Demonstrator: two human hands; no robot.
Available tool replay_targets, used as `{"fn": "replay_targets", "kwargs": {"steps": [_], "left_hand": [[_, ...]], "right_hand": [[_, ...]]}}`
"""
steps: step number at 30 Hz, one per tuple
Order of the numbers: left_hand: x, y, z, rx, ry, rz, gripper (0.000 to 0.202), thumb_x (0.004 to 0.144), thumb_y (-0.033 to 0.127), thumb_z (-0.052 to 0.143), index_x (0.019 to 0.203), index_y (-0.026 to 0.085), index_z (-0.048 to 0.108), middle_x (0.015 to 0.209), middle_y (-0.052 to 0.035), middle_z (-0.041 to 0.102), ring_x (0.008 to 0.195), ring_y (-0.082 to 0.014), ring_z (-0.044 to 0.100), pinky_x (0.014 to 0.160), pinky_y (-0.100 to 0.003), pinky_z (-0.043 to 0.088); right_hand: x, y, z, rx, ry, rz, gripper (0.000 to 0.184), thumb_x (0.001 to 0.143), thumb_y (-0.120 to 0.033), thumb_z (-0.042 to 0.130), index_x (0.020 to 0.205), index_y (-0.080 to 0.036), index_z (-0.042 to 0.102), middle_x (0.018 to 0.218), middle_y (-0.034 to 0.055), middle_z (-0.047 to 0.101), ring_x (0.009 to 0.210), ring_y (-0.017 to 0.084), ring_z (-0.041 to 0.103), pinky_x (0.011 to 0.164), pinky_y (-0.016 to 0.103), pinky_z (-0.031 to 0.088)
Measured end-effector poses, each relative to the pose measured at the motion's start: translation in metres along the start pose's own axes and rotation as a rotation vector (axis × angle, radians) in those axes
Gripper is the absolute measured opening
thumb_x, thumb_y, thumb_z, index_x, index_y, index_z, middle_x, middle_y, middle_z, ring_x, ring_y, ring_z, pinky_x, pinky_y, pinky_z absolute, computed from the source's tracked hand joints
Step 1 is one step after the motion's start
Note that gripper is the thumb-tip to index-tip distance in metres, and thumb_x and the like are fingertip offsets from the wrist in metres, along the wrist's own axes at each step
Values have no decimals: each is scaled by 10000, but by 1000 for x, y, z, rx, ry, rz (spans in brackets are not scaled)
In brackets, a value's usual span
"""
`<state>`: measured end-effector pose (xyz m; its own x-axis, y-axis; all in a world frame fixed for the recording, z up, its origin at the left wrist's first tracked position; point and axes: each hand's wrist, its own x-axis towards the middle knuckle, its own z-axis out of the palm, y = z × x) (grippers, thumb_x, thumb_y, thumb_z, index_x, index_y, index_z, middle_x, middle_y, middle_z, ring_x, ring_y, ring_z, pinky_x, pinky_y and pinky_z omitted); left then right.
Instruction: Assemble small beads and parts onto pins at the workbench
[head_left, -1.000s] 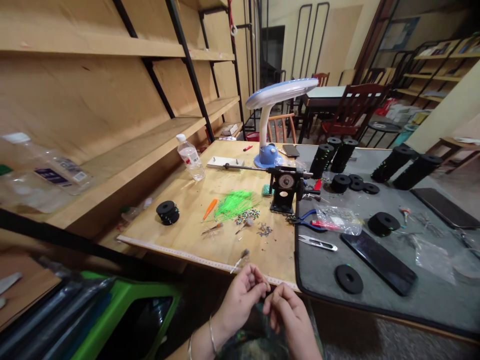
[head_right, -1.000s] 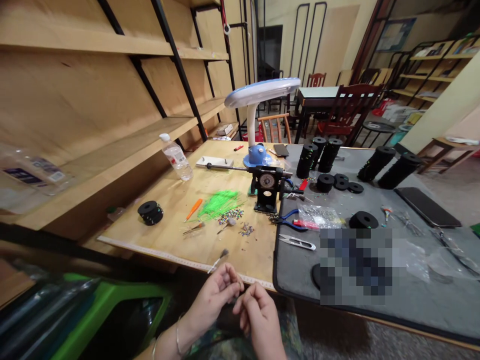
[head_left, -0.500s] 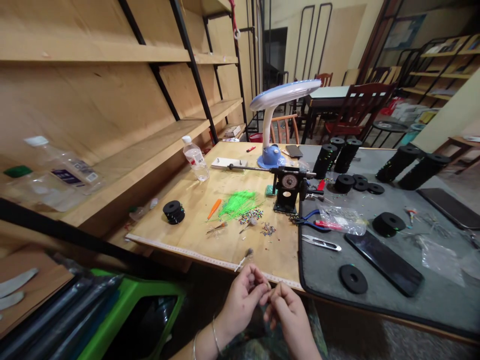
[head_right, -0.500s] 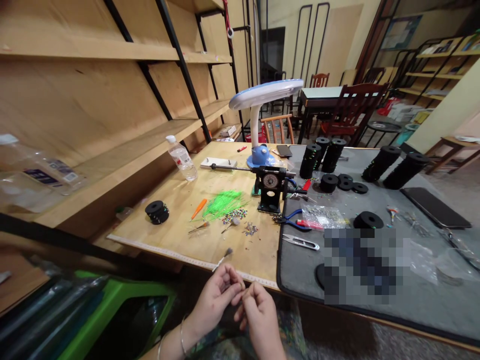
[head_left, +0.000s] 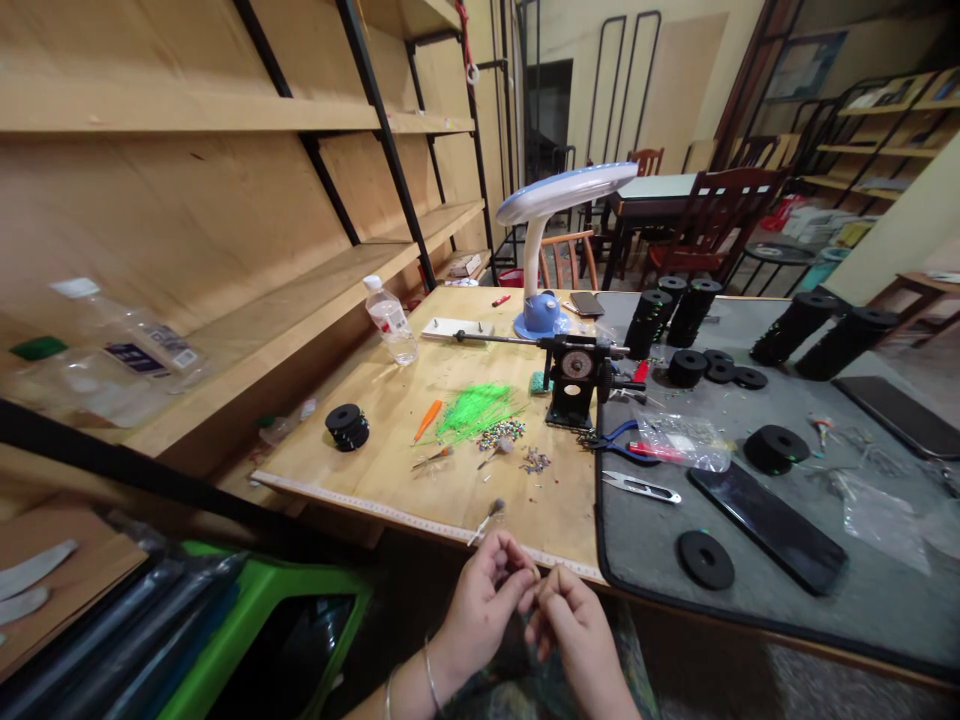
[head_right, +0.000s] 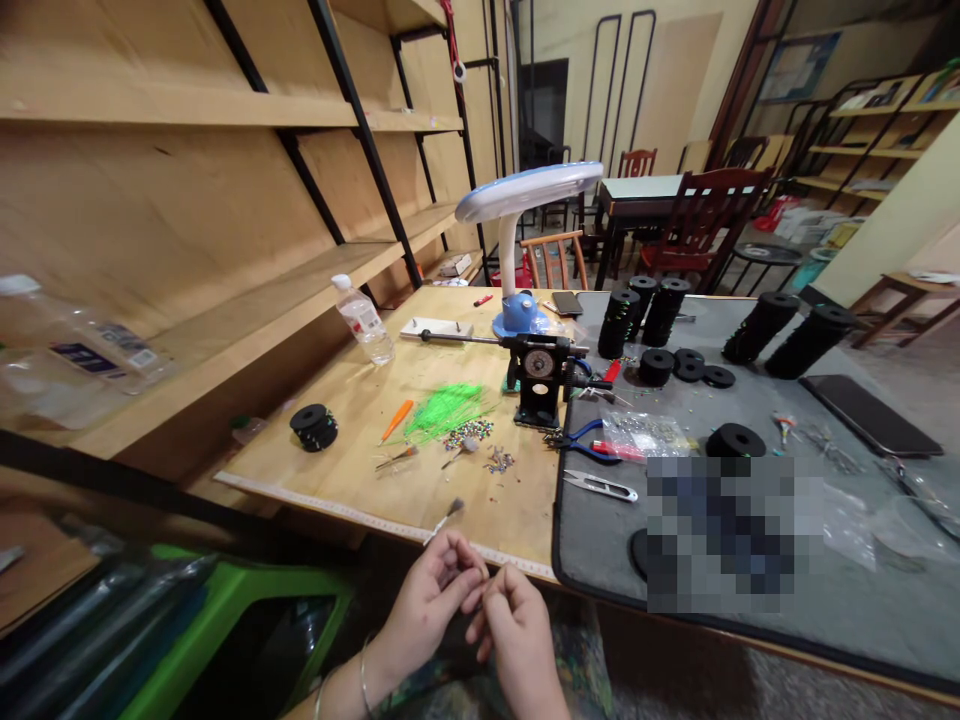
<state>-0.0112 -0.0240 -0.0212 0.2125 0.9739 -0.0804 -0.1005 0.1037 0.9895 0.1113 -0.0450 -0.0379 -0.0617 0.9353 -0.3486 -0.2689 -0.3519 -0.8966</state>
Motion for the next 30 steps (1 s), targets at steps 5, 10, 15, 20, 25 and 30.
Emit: {"fn": "replay_targets", "kwargs": {"steps": [5,10,15,20,25,30], "left_hand": [[-1,-2,-1,47,5,17,160,856,290,585,817,173,484,718,18,551,584,-88,493,621,-235,423],[-2,0,-1,131,3,43,135,866,276,564,822,171,493,713,10,560,565,-90,508,589,-223,428],[-5,-2,-6,417,-7,180,57,894,219,508,868,175,530,725,-10,596,608,-121,570,618,-234,457],[-7,-2,-14,739,-18,435,101,898,144,455,906,191,544,802,-47,619,752,-169,591,693,-266,466],[-6,8,-15,840,-125,607,167,900,99,418,942,192,550,783,-49,607,724,-164,571,676,-259,471],[-9,8,-13,757,-134,518,159,899,122,437,964,191,564,823,-64,640,755,-166,599,701,-262,483]], "right_hand": [[1,2,0,4,-10,-12,356,718,-489,625,599,-185,485,446,-11,582,341,66,428,346,151,322],[1,3,-1,15,-18,-17,403,724,-536,639,608,-190,468,467,-18,571,363,72,446,345,147,324],[-1,0,0,29,-44,-29,486,703,-640,642,651,-192,461,554,-28,565,385,68,456,353,152,321],[-1,1,-5,-84,-97,-67,460,785,-644,554,706,-203,453,504,-84,447,383,55,320,379,170,246],[-1,-4,-14,-299,-118,-198,345,874,-503,509,720,-195,486,570,-71,404,517,103,364,490,211,302],[-1,-10,-17,-446,-96,-294,286,889,-383,482,669,-203,451,641,-41,446,624,136,429,599,234,353]]}}
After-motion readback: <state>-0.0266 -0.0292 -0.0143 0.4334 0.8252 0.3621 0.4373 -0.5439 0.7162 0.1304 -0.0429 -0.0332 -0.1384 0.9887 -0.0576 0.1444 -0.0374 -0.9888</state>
